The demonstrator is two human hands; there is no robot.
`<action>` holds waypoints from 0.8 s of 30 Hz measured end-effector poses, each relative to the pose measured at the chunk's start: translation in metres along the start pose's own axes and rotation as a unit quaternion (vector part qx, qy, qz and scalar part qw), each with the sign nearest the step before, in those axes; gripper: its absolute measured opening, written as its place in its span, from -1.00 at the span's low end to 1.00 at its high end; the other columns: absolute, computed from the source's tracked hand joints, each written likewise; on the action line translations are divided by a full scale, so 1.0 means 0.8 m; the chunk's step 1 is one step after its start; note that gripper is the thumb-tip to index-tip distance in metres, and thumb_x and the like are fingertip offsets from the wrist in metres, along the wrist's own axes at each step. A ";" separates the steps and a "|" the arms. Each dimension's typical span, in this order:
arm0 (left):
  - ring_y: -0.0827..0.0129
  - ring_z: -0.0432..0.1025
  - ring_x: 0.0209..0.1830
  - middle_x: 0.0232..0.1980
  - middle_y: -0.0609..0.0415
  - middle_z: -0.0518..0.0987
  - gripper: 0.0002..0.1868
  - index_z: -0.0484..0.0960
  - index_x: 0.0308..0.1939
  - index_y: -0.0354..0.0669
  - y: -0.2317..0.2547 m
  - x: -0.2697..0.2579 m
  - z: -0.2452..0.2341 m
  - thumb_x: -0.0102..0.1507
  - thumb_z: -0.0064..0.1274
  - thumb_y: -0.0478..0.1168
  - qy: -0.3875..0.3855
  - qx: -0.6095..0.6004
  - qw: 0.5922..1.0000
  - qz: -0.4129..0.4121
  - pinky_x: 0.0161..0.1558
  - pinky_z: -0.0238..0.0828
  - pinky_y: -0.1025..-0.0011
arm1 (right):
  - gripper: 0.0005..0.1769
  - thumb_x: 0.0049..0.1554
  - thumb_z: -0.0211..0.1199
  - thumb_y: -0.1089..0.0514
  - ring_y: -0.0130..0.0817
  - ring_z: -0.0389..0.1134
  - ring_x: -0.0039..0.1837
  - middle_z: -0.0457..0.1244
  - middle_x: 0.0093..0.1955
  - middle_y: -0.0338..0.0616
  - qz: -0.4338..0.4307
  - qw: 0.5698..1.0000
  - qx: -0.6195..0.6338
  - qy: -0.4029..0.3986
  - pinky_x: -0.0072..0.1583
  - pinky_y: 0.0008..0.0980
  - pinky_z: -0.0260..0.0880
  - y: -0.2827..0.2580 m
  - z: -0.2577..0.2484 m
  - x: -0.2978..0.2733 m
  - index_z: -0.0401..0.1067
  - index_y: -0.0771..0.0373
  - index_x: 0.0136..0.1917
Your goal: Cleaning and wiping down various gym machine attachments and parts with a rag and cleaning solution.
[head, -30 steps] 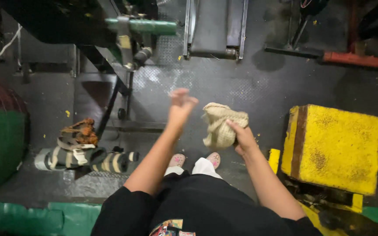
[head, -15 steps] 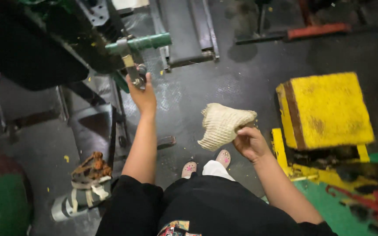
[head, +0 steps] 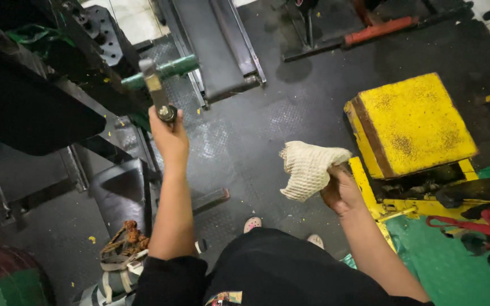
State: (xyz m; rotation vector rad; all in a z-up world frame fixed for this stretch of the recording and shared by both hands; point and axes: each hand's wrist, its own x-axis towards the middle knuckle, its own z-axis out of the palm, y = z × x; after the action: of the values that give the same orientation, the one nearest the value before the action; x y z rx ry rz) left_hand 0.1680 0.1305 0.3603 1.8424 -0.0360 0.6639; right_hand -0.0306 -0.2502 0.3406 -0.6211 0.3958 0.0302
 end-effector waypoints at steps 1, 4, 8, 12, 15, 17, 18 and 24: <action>0.31 0.42 0.04 0.07 -0.05 0.50 -0.57 0.36 0.26 -0.25 0.037 0.007 -0.005 0.38 0.20 -0.38 0.001 0.000 1.000 0.002 0.14 0.42 0.38 | -0.51 0.20 0.07 0.28 -0.15 0.28 0.41 0.26 0.39 -0.06 -0.001 1.000 0.000 -0.002 0.45 -0.09 0.22 -0.002 -0.005 0.002 0.30 0.28 0.40; 0.31 0.49 -0.06 -0.02 -0.02 0.58 -0.62 0.42 0.18 -0.18 0.127 0.019 -0.009 0.34 0.21 -0.32 -0.056 0.130 0.989 -0.035 0.02 0.40 0.37 | -0.54 0.21 0.07 0.29 -0.12 0.30 0.39 0.28 0.36 -0.02 -0.017 1.000 -0.015 -0.005 0.44 -0.08 0.25 -0.016 -0.017 0.009 0.30 0.32 0.39; 0.32 0.49 -0.08 -0.06 0.00 0.57 -0.65 0.42 0.14 -0.18 0.188 0.006 0.021 0.35 0.22 -0.29 -0.129 0.086 0.988 0.022 0.00 0.41 0.39 | -0.58 0.25 0.13 0.31 -0.15 0.33 0.33 0.29 0.29 -0.04 -0.093 0.993 -0.068 0.009 0.38 -0.11 0.34 -0.045 -0.024 0.008 0.30 0.30 0.38; 0.46 0.43 -0.14 -0.04 0.14 0.57 -0.72 0.41 0.08 -0.16 0.225 -0.025 0.078 0.35 0.15 -0.32 -0.231 -0.105 0.964 -0.077 -0.13 0.39 0.45 | -0.58 0.28 0.16 0.31 -0.18 0.34 0.29 0.30 0.26 -0.09 -0.194 0.978 -0.073 0.035 0.31 -0.12 0.40 -0.100 -0.013 -0.021 0.33 0.27 0.40; 0.41 0.50 -0.04 -0.06 0.12 0.60 -0.75 0.46 0.06 -0.19 0.210 -0.060 0.128 0.38 0.20 -0.37 -0.307 -0.105 0.945 0.033 0.03 0.47 0.42 | -0.54 0.25 0.18 0.31 -0.20 0.34 0.32 0.30 0.30 -0.11 -0.261 0.963 -0.060 0.042 0.35 -0.13 0.40 -0.142 -0.018 -0.040 0.32 0.22 0.42; 0.41 0.50 -0.01 -0.05 0.11 0.60 -0.71 0.44 0.10 -0.20 0.234 -0.090 0.161 0.36 0.18 -0.36 -0.353 -0.139 0.925 0.022 0.06 0.46 0.42 | -0.52 0.25 0.20 0.32 -0.21 0.33 0.35 0.29 0.33 -0.12 -0.313 0.947 -0.073 0.023 0.38 -0.13 0.39 -0.163 -0.026 -0.047 0.31 0.21 0.43; 0.41 0.50 0.02 -0.03 0.10 0.60 -0.66 0.42 0.14 -0.21 0.246 -0.106 0.176 0.34 0.17 -0.34 -0.392 -0.166 0.905 0.007 0.09 0.46 0.41 | -0.50 0.24 0.21 0.34 -0.23 0.33 0.39 0.28 0.35 -0.14 -0.357 0.930 -0.088 -0.001 0.42 -0.14 0.38 -0.174 -0.031 -0.052 0.29 0.19 0.44; 0.32 0.56 -0.12 -0.13 -0.01 0.64 -0.58 0.44 0.09 -0.21 0.365 -0.173 0.239 0.24 0.24 -0.18 -0.559 -0.072 0.826 0.006 -0.09 0.50 0.33 | -0.49 0.29 0.29 0.15 -0.21 0.31 0.34 0.29 0.31 -0.09 -0.421 0.808 -0.410 -0.043 0.37 -0.25 0.34 -0.208 -0.050 -0.074 0.28 0.29 0.44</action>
State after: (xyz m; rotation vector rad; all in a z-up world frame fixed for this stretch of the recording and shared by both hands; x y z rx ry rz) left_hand 0.0340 -0.1882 0.5066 1.8381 -0.8426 -0.4875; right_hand -0.0753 -0.4038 0.4263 -1.6132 -0.0407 -0.6565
